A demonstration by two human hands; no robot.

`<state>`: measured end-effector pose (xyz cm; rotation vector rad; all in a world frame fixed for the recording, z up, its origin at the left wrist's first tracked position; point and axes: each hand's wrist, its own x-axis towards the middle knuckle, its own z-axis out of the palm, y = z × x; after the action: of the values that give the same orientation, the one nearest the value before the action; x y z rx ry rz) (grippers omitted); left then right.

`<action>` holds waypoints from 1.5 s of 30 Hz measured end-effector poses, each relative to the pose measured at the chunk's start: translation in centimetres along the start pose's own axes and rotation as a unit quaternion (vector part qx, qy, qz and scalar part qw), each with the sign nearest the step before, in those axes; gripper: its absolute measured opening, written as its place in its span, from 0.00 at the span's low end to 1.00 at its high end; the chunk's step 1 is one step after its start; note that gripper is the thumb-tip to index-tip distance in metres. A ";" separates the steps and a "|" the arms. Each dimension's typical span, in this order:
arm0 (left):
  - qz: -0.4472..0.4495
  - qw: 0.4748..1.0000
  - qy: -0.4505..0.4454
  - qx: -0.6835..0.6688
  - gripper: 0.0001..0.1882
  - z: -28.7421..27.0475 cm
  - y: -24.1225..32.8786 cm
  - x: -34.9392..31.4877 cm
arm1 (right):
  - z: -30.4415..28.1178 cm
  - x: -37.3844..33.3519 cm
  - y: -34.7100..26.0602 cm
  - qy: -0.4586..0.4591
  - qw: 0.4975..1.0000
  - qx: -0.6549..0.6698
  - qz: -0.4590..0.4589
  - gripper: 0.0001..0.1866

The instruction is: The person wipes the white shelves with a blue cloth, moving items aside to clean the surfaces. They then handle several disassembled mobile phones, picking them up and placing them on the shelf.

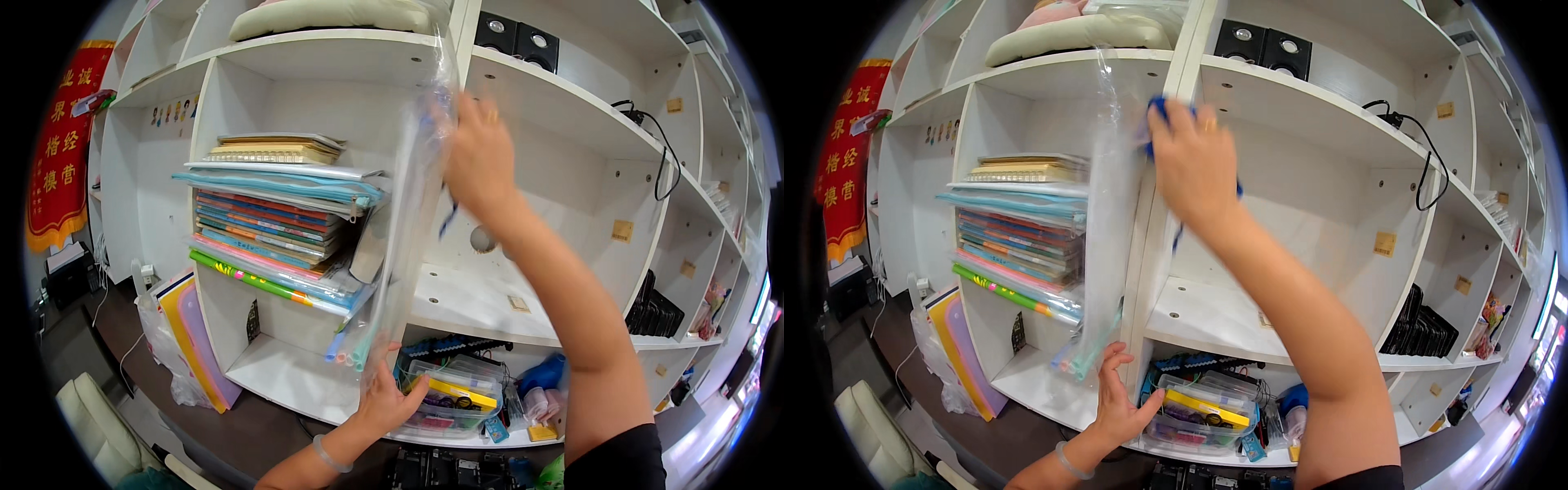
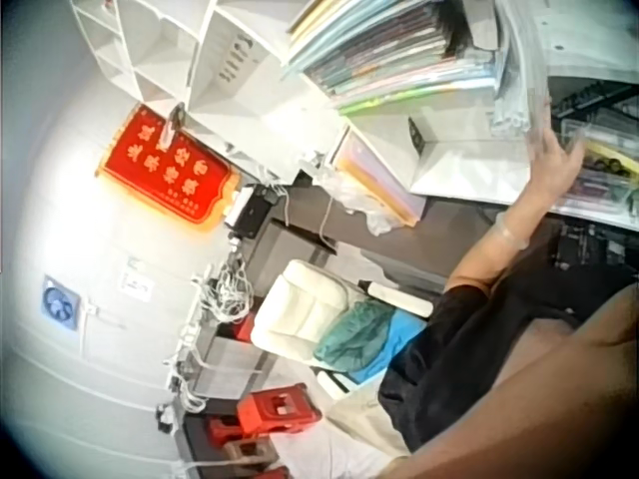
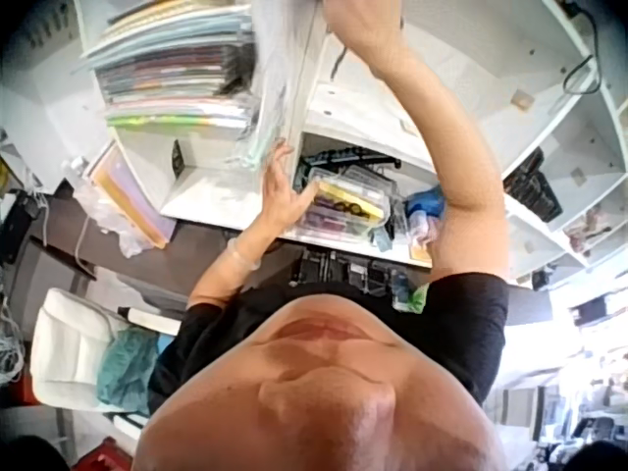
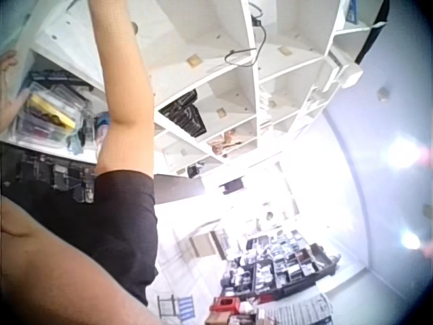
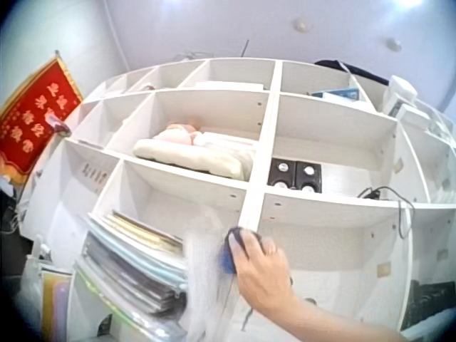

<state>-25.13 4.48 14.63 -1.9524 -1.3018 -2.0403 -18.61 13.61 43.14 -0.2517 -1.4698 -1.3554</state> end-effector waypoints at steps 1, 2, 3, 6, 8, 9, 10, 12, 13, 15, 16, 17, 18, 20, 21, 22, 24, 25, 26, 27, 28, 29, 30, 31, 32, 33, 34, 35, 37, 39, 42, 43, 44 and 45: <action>0.014 1.000 0.003 0.001 0.34 0.0 -0.2 -0.1 | -0.5 -0.5 -0.2 -0.022 1.000 0.018 -0.011 0.17; 0.005 1.000 0.005 -0.006 0.34 -0.2 0.1 -0.1 | -1.0 -0.8 -0.3 -0.042 0.998 0.038 -0.022 0.17; -0.003 1.000 0.008 -0.013 0.34 -0.5 0.5 -0.1 | -1.3 -0.7 -0.4 -0.062 0.996 0.058 -0.034 0.17; 0.006 0.999 -0.024 -0.045 0.33 3.1 0.2 0.2 | 1.1 0.8 6.3 -0.015 0.998 -0.055 -0.018 0.19; 0.023 1.000 0.001 -0.018 0.33 1.8 0.5 0.3 | 1.8 4.2 6.0 0.028 0.998 -0.063 0.014 0.19; 0.027 0.999 0.007 -0.017 0.33 1.7 0.6 0.4 | 1.7 5.0 6.0 0.041 0.996 -0.074 0.027 0.20; 0.021 1.000 0.015 -0.003 0.33 0.9 0.4 0.1 | 1.8 4.6 4.9 0.047 0.998 -0.031 0.025 0.20; 0.030 0.999 0.021 -0.009 0.33 1.1 -0.3 -0.1 | 0.6 1.0 3.0 0.023 0.999 0.034 0.010 0.21; 0.010 0.998 0.025 -0.053 0.33 0.8 -1.1 -0.2 | 0.3 -1.1 1.5 0.003 0.998 0.057 -0.014 0.21; -0.020 0.996 0.016 -0.088 0.35 0.1 -2.4 -0.9 | -1.6 -5.8 -2.1 -0.048 0.994 0.084 -0.052 0.20; -0.027 0.997 0.000 -0.076 0.36 -0.4 -2.6 -1.1 | -2.9 -8.4 -3.8 -0.075 0.989 0.101 -0.077 0.19; -0.036 0.989 0.001 -0.142 0.35 -0.2 -2.1 -1.2 | -4.9 -11.2 -5.2 -0.130 0.979 0.120 -0.096 0.19; -0.045 0.977 0.006 -0.207 0.35 -0.1 -1.2 -1.1 | -6.7 -13.2 -6.1 -0.182 0.966 0.140 -0.116 0.18; -0.048 0.968 0.027 -0.247 0.33 -0.4 -1.2 -1.3 | -8.1 -15.0 -7.0 -0.229 0.952 0.136 -0.153 0.17; -0.046 0.972 0.036 -0.229 0.32 -0.7 -1.7 -1.8 | -7.4 -14.6 -6.2 -0.200 0.950 0.182 -0.157 0.17; -0.043 0.977 0.044 -0.206 0.31 -1.1 -2.3 -2.2 | -7.6 -12.9 -5.9 -0.236 0.948 0.146 -0.155 0.17; -0.102 0.967 0.064 -0.225 0.24 -1.4 -2.7 -2.9 | -5.7 -10.5 -3.8 -0.143 0.977 0.096 -0.124 0.17; -0.138 0.957 0.065 -0.247 0.22 -1.4 -3.0 -3.3 | -6.3 -10.6 -4.7 -0.158 0.978 0.061 -0.120 0.17; -0.169 0.947 0.071 -0.262 0.21 -1.7 -3.4 -3.7 | -6.9 -10.9 -6.1 -0.165 0.979 0.029 -0.116 0.16; -0.181 0.946 0.077 -0.258 0.16 -1.7 -3.7 -4.3 | -6.9 -13.1 -7.8 -0.173 0.974 0.089 -0.111 0.18; -0.191 0.941 0.075 -0.267 0.16 -1.6 -4.3 -4.8 | -8.1 -15.6 -9.5 -0.207 0.967 0.082 -0.124 0.19; -0.200 0.938 0.076 -0.274 0.16 -1.7 -4.9 -5.3 | -8.6 -17.1 -10.3 -0.201 0.967 0.078 -0.136 0.19; -0.208 0.933 0.080 -0.282 0.16 -1.7 -5.1 -5.8 | -8.9 -18.1 -10.7 -0.195 0.966 0.074 -0.151 0.19; -0.233 0.927 0.070 -0.286 0.15 -1.9 -5.1 -6.1 | -9.5 -18.8 -11.5 -0.222 0.959 0.081 -0.155 0.19; -0.245 0.920 0.066 -0.300 0.15 -1.9 -5.0 -6.2 | -9.9 -19.5 -12.3 -0.248 0.951 0.089 -0.159 0.19; -0.258 0.912 0.063 -0.314 0.15 -1.9 -4.8 -6.2 | -10.1 -21.0 -13.1 -0.250 0.947 0.127 -0.159 0.18; -0.264 0.904 0.063 -0.330 0.15 -2.0 -4.6 -6.0 | -10.4 -22.1 -13.9 -0.251 0.943 0.157 -0.149 0.18; -0.255 0.906 0.066 -0.332 0.15 -1.7 -4.7 -6.0 | -10.9 -23.2 -14.5 -0.277 0.934 0.169 -0.150 0.19; -0.256 0.907 0.064 -0.328 0.15 -1.8 -5.0 -6.2 | -11.1 -23.5 -15.3 -0.304 0.925 0.186 -0.128 0.21; -0.254 0.913 0.066 -0.313 0.15 -2.1 -5.3 -6.4 | -10.9 -22.0 -14.4 -0.301 0.938 0.162 -0.048 0.23; -0.255 0.916 0.080 -0.300 0.15 -2.8 -5.5 -6.8 | -9.4 -19.0 -12.7 -0.206 0.967 0.137 0.066 0.24; -0.262 0.910 0.080 -0.312 0.15 -2.8 -5.3 -6.7 | -9.8 -19.5 -13.7 -0.247 0.958 0.132 0.059 0.24; -0.272 0.904 0.074 -0.323 0.15 -2.5 -5.3 -6.7 | -10.5 -20.9 -15.1 -0.292 0.947 0.125 0.059 0.24; -0.270 0.902 0.080 -0.327 0.17 -2.2 -5.3 -6.7 | -11.1 -22.8 -16.5 -0.297 0.945 0.128 0.049 0.25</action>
<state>-28.42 3.29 6.54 -1.6456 -1.3438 -3.1793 -15.50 10.05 13.24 -0.5934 -2.0822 -1.0335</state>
